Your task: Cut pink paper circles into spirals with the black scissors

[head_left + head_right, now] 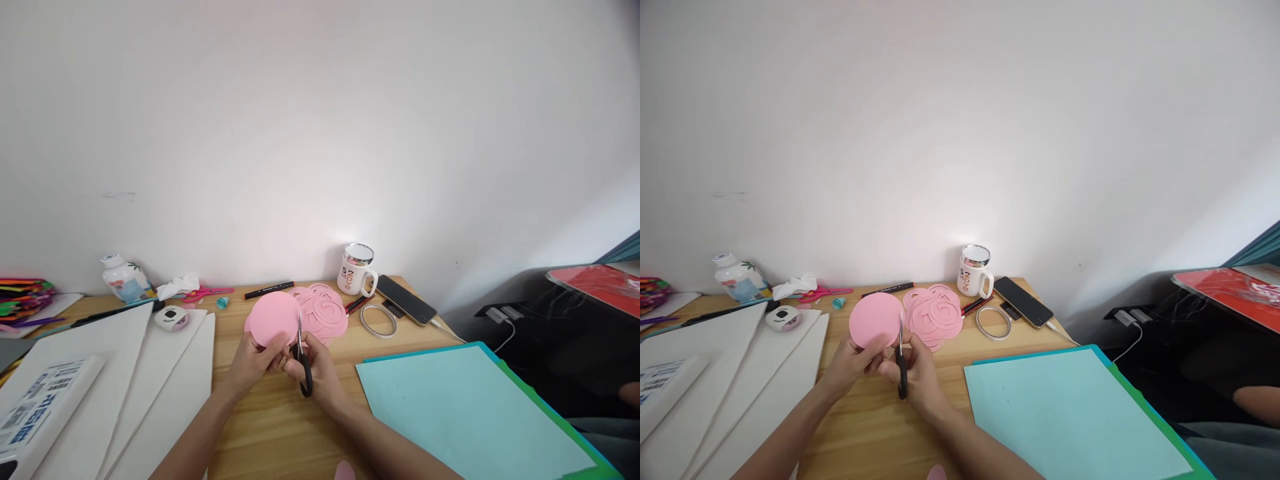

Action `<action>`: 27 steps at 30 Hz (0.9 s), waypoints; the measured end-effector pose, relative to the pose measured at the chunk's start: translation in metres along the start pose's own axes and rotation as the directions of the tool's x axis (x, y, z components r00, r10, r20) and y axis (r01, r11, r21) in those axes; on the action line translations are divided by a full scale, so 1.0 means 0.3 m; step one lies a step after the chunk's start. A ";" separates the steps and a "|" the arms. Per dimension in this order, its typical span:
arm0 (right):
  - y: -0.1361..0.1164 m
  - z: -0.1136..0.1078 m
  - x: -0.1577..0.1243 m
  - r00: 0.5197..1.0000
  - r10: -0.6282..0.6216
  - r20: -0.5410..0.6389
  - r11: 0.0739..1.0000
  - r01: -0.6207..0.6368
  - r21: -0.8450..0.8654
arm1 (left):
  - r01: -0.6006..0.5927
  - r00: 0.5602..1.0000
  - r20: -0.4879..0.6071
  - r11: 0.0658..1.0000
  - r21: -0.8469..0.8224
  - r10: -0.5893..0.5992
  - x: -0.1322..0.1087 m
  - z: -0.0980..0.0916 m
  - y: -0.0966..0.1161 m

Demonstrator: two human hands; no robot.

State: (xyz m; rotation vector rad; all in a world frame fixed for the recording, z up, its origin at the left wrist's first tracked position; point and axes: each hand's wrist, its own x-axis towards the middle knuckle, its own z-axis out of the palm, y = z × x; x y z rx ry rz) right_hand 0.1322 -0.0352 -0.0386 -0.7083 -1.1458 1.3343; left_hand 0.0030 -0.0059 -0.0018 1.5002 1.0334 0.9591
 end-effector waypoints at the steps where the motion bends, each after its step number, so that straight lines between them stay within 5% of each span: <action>1: -0.001 0.001 -0.001 1.000 0.010 -0.006 1.000 -0.010 -0.005 | 0.002 1.000 0.002 1.000 -0.003 -0.002 0.000 -0.002 0.000; 11: 0.000 0.000 -0.008 0.994 0.089 -0.057 0.994 -0.092 -0.063 | -0.012 1.000 -0.019 1.000 0.007 0.012 0.010 -0.018 -0.023; 27: -0.018 -0.007 0.007 0.999 -0.028 -0.021 1.000 0.027 -0.010 | -0.034 0.999 0.014 0.990 0.133 0.033 0.008 -0.013 -0.004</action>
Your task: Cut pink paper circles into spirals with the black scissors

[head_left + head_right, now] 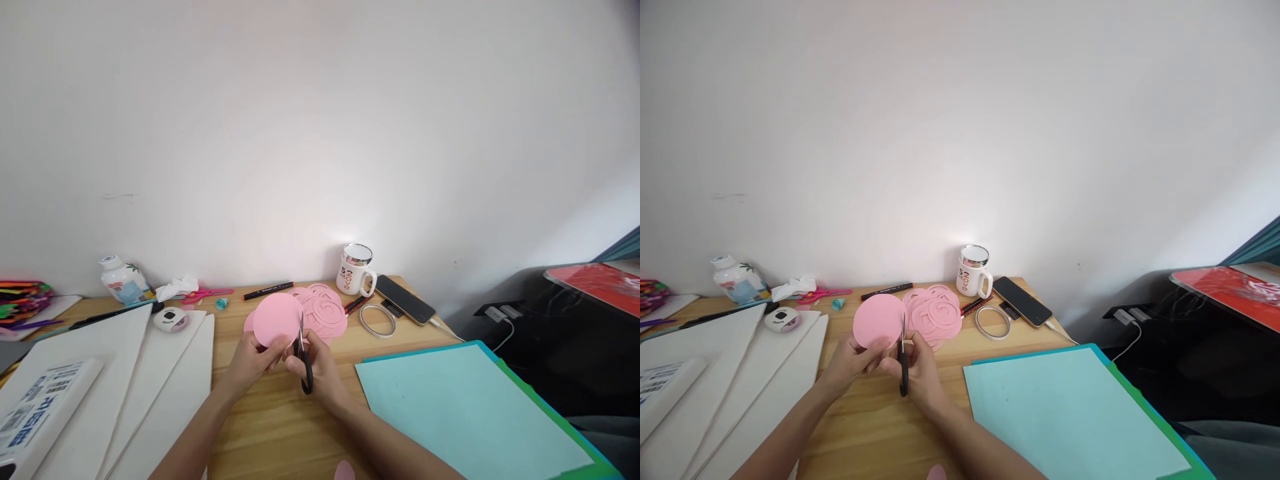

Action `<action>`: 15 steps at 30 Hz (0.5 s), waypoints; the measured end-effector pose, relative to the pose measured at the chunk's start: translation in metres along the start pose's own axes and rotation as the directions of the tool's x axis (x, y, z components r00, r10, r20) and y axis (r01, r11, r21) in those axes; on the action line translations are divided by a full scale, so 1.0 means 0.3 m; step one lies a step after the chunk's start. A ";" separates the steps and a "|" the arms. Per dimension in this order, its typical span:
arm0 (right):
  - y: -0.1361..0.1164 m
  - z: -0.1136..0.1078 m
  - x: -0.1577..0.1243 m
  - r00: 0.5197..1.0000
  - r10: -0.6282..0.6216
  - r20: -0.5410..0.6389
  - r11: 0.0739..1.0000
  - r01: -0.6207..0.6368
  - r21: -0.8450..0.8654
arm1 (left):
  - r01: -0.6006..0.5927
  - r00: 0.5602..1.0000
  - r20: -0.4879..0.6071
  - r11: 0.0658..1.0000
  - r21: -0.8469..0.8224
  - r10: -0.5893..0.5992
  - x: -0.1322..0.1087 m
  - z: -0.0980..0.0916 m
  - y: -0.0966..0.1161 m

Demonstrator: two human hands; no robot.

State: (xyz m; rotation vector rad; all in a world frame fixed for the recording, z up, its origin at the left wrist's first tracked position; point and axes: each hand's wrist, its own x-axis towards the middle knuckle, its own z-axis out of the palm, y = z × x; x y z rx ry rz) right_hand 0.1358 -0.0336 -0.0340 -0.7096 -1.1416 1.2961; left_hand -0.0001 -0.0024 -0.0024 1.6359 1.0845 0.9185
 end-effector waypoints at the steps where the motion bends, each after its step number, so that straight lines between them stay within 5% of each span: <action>1: -0.001 -0.002 0.000 1.000 0.002 0.005 1.000 -0.002 -0.001 | 0.003 1.000 -0.002 1.000 0.001 -0.003 0.001 -0.002 -0.001; 15: 0.004 -0.003 -0.005 0.998 0.055 -0.031 0.993 -0.058 -0.100 | 0.006 0.998 -0.056 0.997 -0.079 -0.010 0.006 -0.019 -0.009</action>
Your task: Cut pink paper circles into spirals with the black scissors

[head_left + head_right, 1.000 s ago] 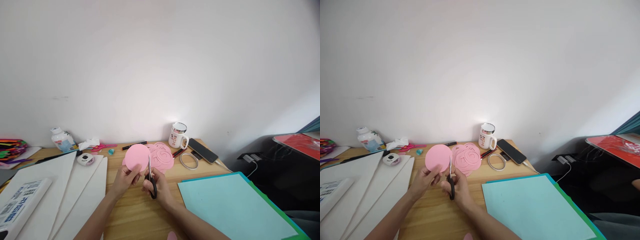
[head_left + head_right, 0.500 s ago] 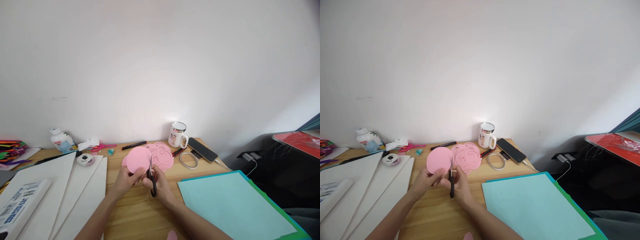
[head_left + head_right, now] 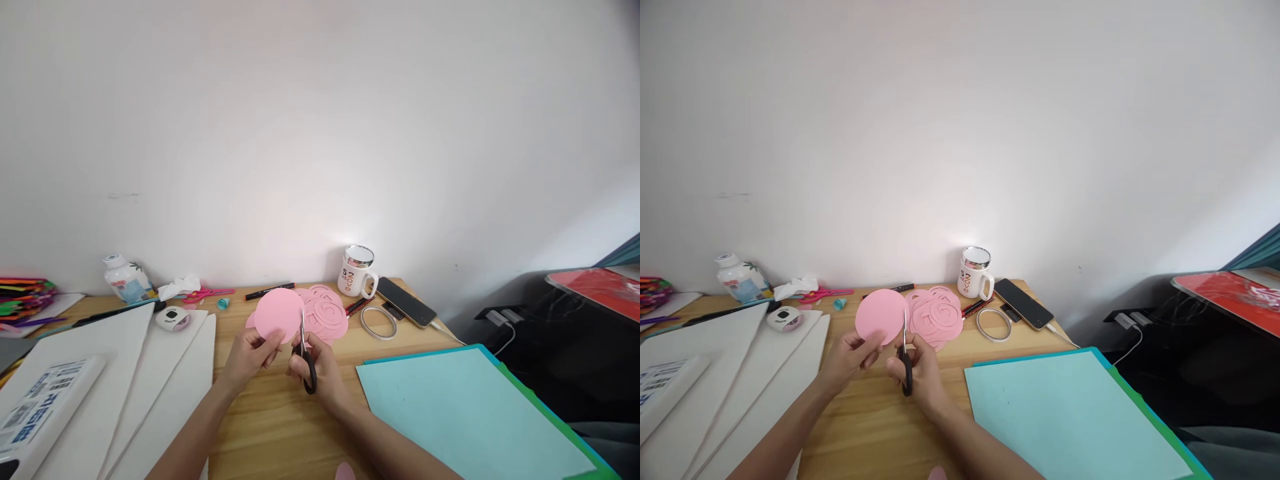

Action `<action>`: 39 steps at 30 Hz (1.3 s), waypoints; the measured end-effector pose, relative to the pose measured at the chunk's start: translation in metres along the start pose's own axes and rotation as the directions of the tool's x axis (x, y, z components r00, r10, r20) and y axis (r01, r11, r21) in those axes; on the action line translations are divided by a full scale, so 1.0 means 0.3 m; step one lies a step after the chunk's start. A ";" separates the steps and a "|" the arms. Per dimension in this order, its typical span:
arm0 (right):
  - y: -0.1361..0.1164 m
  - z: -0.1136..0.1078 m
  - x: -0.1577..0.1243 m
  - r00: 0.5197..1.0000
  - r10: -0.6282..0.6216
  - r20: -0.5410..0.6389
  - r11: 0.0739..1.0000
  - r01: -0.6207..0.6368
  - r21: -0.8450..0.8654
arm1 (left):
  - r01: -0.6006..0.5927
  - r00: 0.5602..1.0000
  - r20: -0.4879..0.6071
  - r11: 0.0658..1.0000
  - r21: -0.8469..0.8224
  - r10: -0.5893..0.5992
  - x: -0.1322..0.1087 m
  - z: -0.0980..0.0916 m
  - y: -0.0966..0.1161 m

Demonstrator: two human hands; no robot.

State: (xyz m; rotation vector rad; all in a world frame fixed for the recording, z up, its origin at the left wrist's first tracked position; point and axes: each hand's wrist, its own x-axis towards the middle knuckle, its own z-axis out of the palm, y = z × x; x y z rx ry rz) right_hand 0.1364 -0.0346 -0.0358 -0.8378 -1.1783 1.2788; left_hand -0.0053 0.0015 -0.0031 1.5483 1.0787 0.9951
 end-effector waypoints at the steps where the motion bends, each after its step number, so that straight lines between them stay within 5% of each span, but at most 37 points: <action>1: 0.001 0.000 0.000 1.000 0.002 0.001 1.000 -0.002 0.008 | -0.005 1.000 -0.007 1.000 -0.001 0.005 0.001 -0.002 -0.001; 15: 0.038 0.027 -0.017 0.995 0.098 0.009 0.994 -0.098 0.047 | 0.017 0.998 -0.069 0.997 0.072 -0.012 -0.006 0.019 0.020; 23: 0.018 0.008 -0.002 0.999 0.006 0.052 0.994 -0.012 0.108 | 0.028 0.998 -0.063 0.997 0.077 -0.023 -0.005 0.011 0.026; 39: 0.015 0.009 -0.005 0.999 0.026 0.038 0.996 -0.029 0.085 | 0.041 0.999 -0.021 0.994 0.097 -0.039 -0.005 -0.001 0.019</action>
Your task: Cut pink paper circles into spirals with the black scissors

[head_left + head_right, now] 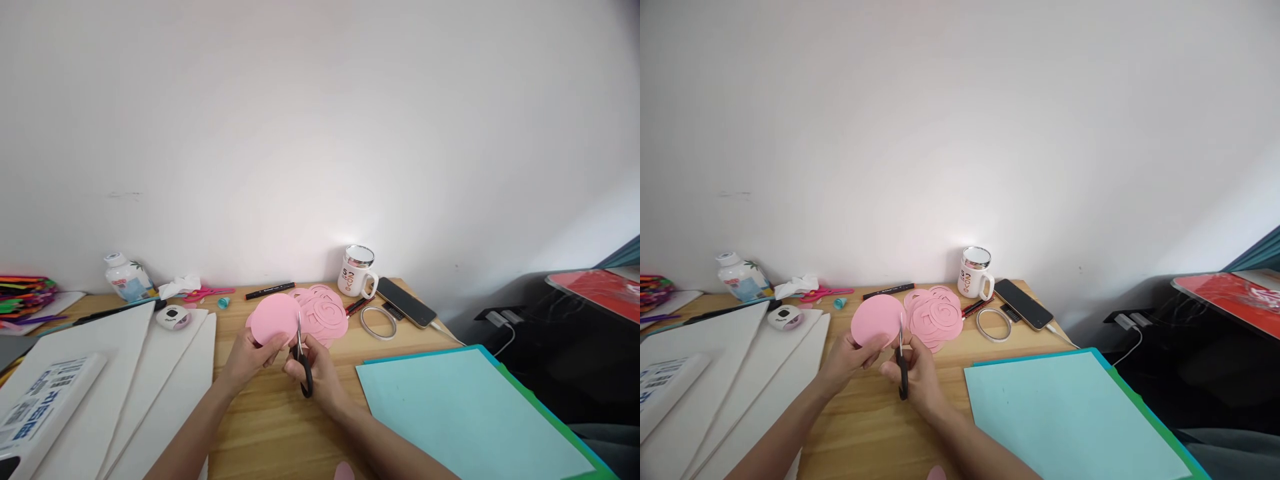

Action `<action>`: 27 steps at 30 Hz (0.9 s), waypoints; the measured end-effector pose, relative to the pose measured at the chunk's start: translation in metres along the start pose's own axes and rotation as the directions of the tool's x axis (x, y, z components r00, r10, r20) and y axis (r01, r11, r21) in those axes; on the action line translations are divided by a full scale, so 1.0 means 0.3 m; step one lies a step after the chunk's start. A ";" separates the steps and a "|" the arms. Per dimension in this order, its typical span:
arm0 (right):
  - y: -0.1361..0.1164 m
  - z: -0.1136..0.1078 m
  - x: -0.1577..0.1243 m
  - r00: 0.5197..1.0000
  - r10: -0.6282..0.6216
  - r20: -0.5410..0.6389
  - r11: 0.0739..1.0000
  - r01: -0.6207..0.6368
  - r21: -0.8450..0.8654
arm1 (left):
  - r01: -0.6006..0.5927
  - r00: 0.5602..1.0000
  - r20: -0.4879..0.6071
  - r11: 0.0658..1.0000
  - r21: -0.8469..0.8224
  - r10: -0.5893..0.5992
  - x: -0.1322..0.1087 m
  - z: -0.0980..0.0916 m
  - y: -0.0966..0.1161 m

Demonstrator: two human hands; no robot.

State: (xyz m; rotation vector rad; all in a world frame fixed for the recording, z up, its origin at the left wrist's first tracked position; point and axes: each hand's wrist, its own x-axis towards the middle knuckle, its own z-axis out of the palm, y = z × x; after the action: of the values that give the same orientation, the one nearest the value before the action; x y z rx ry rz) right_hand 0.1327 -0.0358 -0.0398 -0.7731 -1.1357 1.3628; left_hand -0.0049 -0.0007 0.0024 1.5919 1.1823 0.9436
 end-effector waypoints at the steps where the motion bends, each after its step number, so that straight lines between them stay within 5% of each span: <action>1: 0.002 0.000 0.000 1.000 0.006 -0.006 1.000 -0.006 0.003 | 0.001 1.000 0.000 1.000 0.002 -0.001 0.000 -0.001 0.002; 14: -0.003 0.005 -0.004 0.999 0.034 -0.031 0.999 -0.035 -0.034 | -0.084 0.996 -0.031 0.996 -0.039 0.082 0.009 -0.007 -0.009; 27: 0.017 0.007 -0.003 0.998 0.059 -0.018 0.998 -0.059 -0.018 | 0.009 1.000 -0.009 1.000 -0.023 -0.009 -0.001 0.022 0.014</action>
State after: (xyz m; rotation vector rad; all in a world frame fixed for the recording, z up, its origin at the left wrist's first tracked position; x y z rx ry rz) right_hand 0.1292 -0.0366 -0.0442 -0.8362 -1.1207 1.3940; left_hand 0.0023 -0.0032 0.0044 1.5648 1.1794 0.9562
